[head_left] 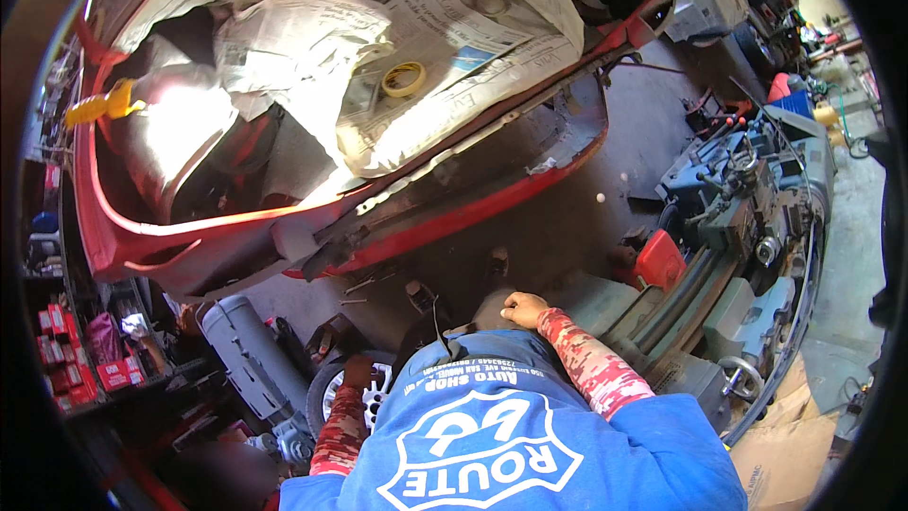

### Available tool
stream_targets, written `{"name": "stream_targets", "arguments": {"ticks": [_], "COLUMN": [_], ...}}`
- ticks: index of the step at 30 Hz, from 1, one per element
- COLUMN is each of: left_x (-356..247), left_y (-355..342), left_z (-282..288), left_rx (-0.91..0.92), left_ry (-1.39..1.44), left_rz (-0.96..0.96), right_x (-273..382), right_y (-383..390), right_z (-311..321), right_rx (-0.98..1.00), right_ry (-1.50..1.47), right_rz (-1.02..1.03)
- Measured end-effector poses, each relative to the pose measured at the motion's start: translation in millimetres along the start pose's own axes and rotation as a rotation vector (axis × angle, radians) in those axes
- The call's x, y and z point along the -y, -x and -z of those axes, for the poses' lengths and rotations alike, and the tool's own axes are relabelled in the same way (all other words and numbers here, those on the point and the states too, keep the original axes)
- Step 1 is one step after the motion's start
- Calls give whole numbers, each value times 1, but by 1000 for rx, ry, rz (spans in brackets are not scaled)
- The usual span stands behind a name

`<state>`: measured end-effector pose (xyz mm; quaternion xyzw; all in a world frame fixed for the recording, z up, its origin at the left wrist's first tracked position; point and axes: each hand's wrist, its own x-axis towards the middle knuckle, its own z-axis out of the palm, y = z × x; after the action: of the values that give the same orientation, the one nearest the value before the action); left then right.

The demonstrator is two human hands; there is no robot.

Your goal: The person positions a red car bumper onto the front of a vehicle, aligns it, and secures it using multiple clips. They use a portable work light to inspect the fit and then remove the bumper to adjust the clips before repositioning it again.

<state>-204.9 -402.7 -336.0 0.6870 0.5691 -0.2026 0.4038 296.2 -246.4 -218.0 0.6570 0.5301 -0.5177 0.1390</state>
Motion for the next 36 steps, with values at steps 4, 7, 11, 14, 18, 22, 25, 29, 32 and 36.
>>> {"name": "stream_targets", "arguments": {"ticks": [4,7,11,14,18,22,25,29,32,36], "left_x": [-30,-68,-140,-214,-286,-316,-326,-331,-326,-321], "left_y": [-48,-109,-213,-274,-374,-487,-544,-582,-603,-628], "left_z": [25,52,107,135,169,173,159,131,106,79], "left_rx": [-142,-154,-207,-130,60,230,146,15,-108,-172], "left_ry": [-262,-196,310,434,453,299,231,219,214,159], "left_rz": [-220,-123,-38,-48,-164,-77,-14,62,-65,-101], "right_x": [3,-5,-37,-80,-121,-128,-132,-134,-135,-146], "right_y": [-7,-15,-32,-59,-124,-169,-177,-166,-161,-160], "right_z": [23,39,59,52,-4,-65,-71,-55,-49,-48], "right_rx": [74,91,38,29,-101,-389,-406,-375,-465,-538], "right_ry": [122,191,258,91,-71,-143,-197,-294,-322,-314], "right_rz": [31,133,88,-32,-177,-384,-499,-567,-542,-523]}}
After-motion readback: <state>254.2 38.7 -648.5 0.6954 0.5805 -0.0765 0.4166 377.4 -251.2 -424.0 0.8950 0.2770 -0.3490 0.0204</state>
